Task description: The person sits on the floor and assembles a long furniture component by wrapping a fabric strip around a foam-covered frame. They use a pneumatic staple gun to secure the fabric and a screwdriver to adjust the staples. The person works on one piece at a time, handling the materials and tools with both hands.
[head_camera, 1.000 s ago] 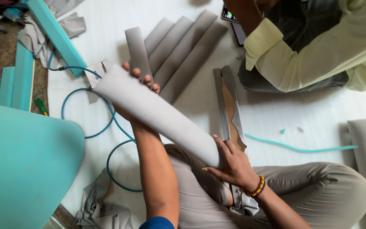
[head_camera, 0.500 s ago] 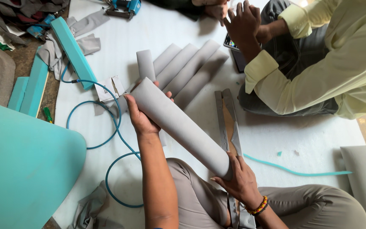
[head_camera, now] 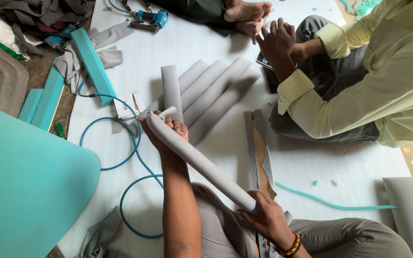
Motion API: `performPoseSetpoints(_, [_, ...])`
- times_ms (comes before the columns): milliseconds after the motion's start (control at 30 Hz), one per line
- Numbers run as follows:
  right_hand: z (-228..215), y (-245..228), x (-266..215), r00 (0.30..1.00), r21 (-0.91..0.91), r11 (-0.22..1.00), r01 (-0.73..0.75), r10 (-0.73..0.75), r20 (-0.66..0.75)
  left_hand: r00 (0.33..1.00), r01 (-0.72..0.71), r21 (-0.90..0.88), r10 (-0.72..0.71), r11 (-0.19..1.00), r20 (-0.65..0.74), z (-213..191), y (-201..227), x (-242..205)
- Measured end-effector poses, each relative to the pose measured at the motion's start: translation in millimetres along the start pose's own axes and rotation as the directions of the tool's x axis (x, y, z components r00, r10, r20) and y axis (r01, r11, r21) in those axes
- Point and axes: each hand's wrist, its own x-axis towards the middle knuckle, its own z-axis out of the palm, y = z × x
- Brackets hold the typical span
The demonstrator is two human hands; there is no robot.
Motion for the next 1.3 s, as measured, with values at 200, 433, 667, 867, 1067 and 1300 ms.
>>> performPoseSetpoints(200, [1.8, -5.8, 5.7, 0.976, -0.135, 0.969, -0.209, 0.197, -0.098, 0.96, 0.018, 0.479, 0.118, 0.878, -0.253, 35.7, -8.1, -5.3])
performPoseSetpoints(433, [9.8, 4.1, 7.6, 0.99, -0.312, 0.949, 0.042, -0.082, -0.115, 0.962, 0.001, 0.792, 0.215, 0.611, -0.167, 52.6, -19.6, -17.6])
performPoseSetpoints(667, [11.4, 3.8, -5.8, 0.99, -0.292, 0.953, 0.082, -0.113, -0.09, 0.987, -0.028, 0.678, 0.13, 0.735, -0.1, 38.9, -10.0, -16.5])
performPoseSetpoints(867, [6.4, 4.9, -13.3, 1.0, -0.261, 0.965, -0.009, 0.009, -0.002, 0.985, 0.038, 0.56, 0.065, 0.828, -0.162, 26.4, -4.9, -13.3])
performPoseSetpoints(1067, [5.7, 2.9, -17.0, 0.995, -0.131, 0.99, -0.055, 0.066, 0.079, 0.957, 0.081, 0.514, 0.077, 0.854, -0.28, 12.9, 3.7, -3.1])
performPoseSetpoints(1300, [-7.7, 43.4, -12.0, 0.894, 0.547, 0.75, -0.372, 0.13, 0.429, 0.962, 0.124, 0.494, 0.017, 0.86, -0.271, 4.7, -19.9, 1.7])
